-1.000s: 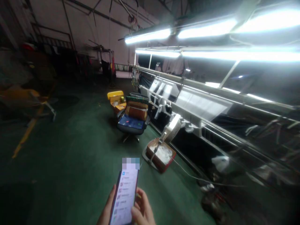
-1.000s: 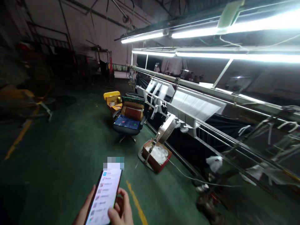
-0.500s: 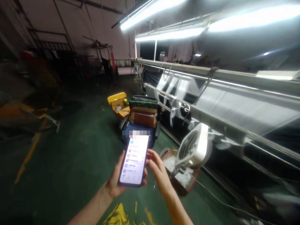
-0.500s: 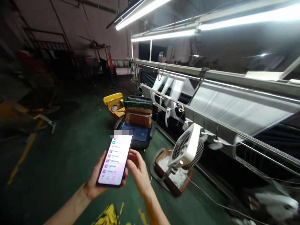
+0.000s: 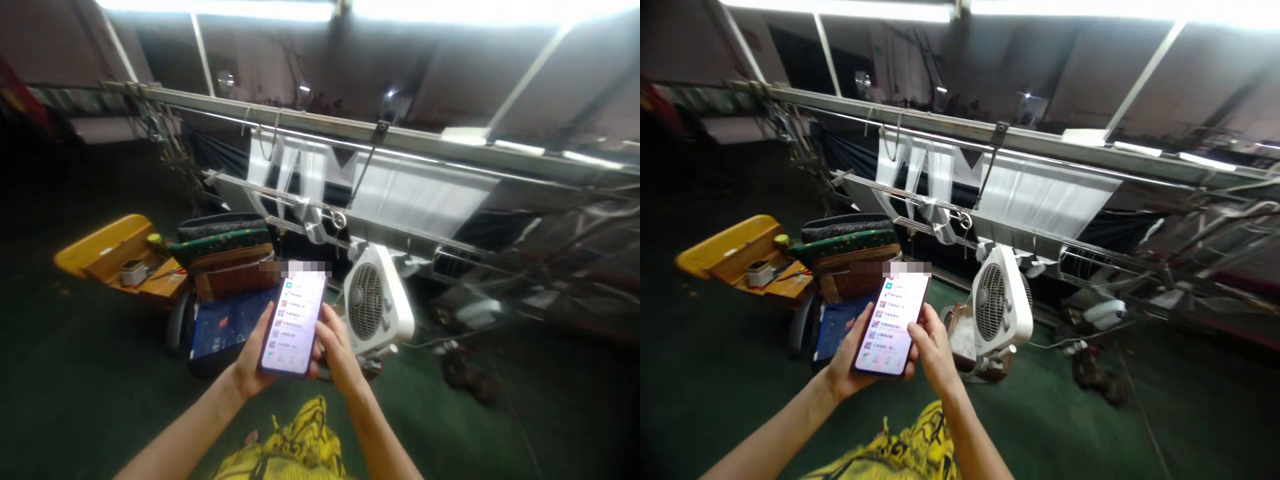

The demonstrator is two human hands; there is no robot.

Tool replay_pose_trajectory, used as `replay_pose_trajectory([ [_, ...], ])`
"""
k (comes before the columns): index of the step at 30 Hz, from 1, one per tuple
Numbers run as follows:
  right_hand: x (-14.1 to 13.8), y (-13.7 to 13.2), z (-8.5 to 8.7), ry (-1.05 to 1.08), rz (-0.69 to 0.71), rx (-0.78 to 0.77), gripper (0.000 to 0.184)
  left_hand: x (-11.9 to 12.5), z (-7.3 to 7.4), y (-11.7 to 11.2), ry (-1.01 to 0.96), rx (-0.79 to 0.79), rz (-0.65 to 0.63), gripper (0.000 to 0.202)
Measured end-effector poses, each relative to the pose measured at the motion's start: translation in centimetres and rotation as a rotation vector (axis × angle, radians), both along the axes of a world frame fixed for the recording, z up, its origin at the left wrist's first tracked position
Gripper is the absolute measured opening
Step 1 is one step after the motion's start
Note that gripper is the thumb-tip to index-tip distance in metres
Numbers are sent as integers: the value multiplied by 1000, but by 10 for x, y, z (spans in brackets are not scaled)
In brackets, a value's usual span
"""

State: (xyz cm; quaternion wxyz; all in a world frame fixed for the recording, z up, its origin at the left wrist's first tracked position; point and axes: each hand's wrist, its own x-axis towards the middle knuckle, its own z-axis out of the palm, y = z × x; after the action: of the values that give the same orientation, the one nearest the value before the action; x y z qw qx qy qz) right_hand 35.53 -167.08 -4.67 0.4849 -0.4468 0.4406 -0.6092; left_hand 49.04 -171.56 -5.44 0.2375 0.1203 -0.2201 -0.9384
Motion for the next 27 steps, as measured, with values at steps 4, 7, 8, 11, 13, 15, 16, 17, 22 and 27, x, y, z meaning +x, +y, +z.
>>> replay_pose_trajectory([
  [4,-33,-21,-2,5,-137,29,32,-41,-7,-40,-2,-2,-148,65],
  [7,-60,-28,-3,-41,-232,23,34,-76,-9,-61,-36,-39,-286,69],
  [8,-68,-29,-3,-62,-265,19,33,-87,-9,-67,-46,-46,-338,71],
  [11,-87,-28,-7,-106,-376,2,34,-119,-8,-82,-57,-48,-486,75],
  [13,-96,-29,-12,-127,-467,8,36,-137,-9,-92,-63,-46,-582,74],
  [15,-103,-32,-18,-155,-565,46,38,-152,-11,-102,-86,-50,-690,74],
  [16,-106,-35,-21,-168,-619,71,38,-159,-13,-107,-98,-54,-744,74],
  [17,-108,-38,-24,-177,-677,92,38,-165,-15,-113,-109,-61,-798,73],
  [22,-107,-62,-37,-129,-991,108,27,-188,-34,-150,-151,-89,-1042,71],
  [27,-89,-83,-60,-92,-1249,164,25,-201,-64,-180,-152,-96,-1245,71],
])
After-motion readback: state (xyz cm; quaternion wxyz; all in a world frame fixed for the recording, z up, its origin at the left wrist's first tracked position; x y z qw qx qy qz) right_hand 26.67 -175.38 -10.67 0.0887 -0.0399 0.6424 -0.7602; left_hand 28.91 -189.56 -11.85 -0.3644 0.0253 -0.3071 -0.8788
